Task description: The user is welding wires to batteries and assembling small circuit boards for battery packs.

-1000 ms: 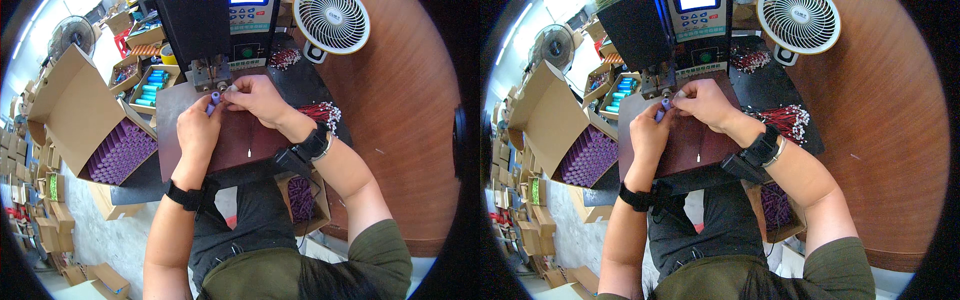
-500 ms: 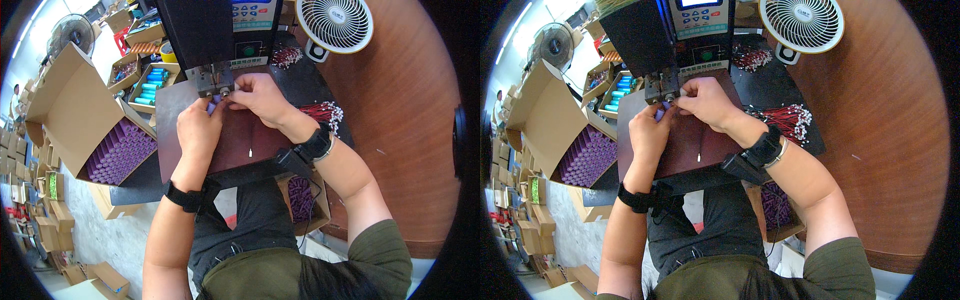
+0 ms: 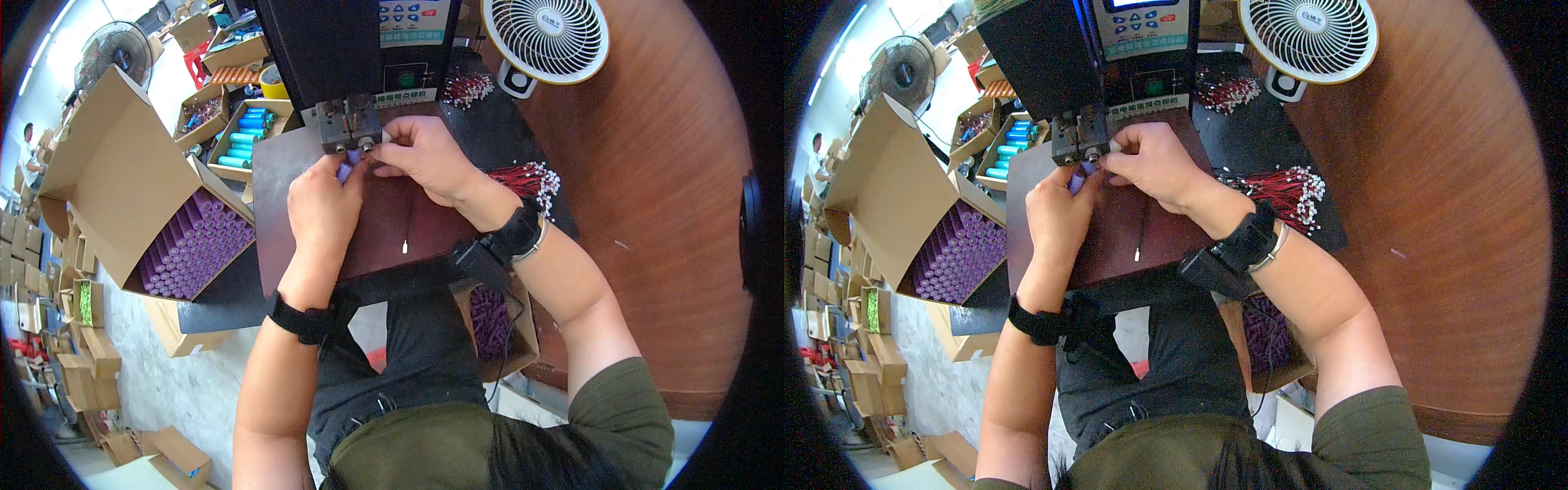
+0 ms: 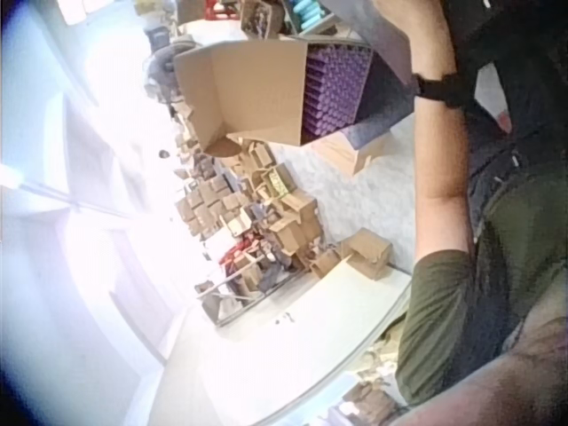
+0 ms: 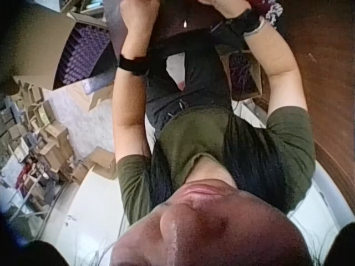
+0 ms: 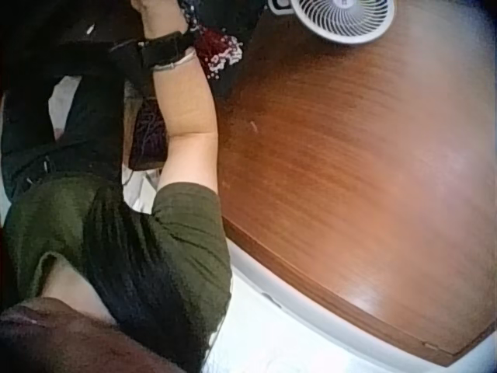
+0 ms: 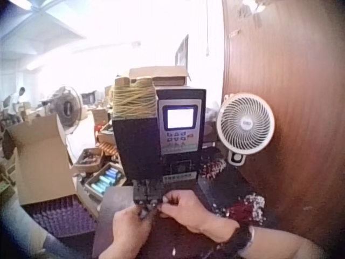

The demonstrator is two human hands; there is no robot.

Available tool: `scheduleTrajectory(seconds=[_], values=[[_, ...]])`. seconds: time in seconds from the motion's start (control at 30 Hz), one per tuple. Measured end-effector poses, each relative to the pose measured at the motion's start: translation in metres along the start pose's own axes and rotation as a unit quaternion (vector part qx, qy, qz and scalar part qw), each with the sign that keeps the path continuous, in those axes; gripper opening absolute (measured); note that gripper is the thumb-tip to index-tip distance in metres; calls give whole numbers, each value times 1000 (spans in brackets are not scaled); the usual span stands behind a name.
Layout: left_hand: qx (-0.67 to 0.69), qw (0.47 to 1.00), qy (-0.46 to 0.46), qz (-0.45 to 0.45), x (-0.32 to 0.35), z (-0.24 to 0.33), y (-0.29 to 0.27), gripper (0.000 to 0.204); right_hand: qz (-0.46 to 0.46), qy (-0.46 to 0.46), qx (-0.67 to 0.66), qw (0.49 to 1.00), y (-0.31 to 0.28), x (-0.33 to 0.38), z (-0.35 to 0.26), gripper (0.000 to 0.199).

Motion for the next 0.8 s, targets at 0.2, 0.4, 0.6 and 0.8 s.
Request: scheduleTrajectory(seconds=[0.2, 0.4, 0.6, 0.8], values=[[39, 999, -10, -5, 3, 3, -2, 24, 12, 29, 1, 1000, 0, 7, -4, 16], [91, 996, -7, -16, 14, 3, -18, 25, 100, -195, 266, 939, -4, 49, -52, 22], [206, 977, -46, -23, 33, 4, -34, 22, -71, -347, 547, 758, 4, 108, -61, 32], [304, 943, -104, -83, 39, 4, -38, 23, -151, -358, 588, 709, 15, 123, -27, 18]])
Point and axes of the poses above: each hand's wrist, its own x-axis away from the middle knuckle, its own y-axis out of the palm, z = x × y, the point moved 4 cm from there along -x, towards the middle knuckle, and after that the axes turned 1 degree about -x, right-handed, at the moved point
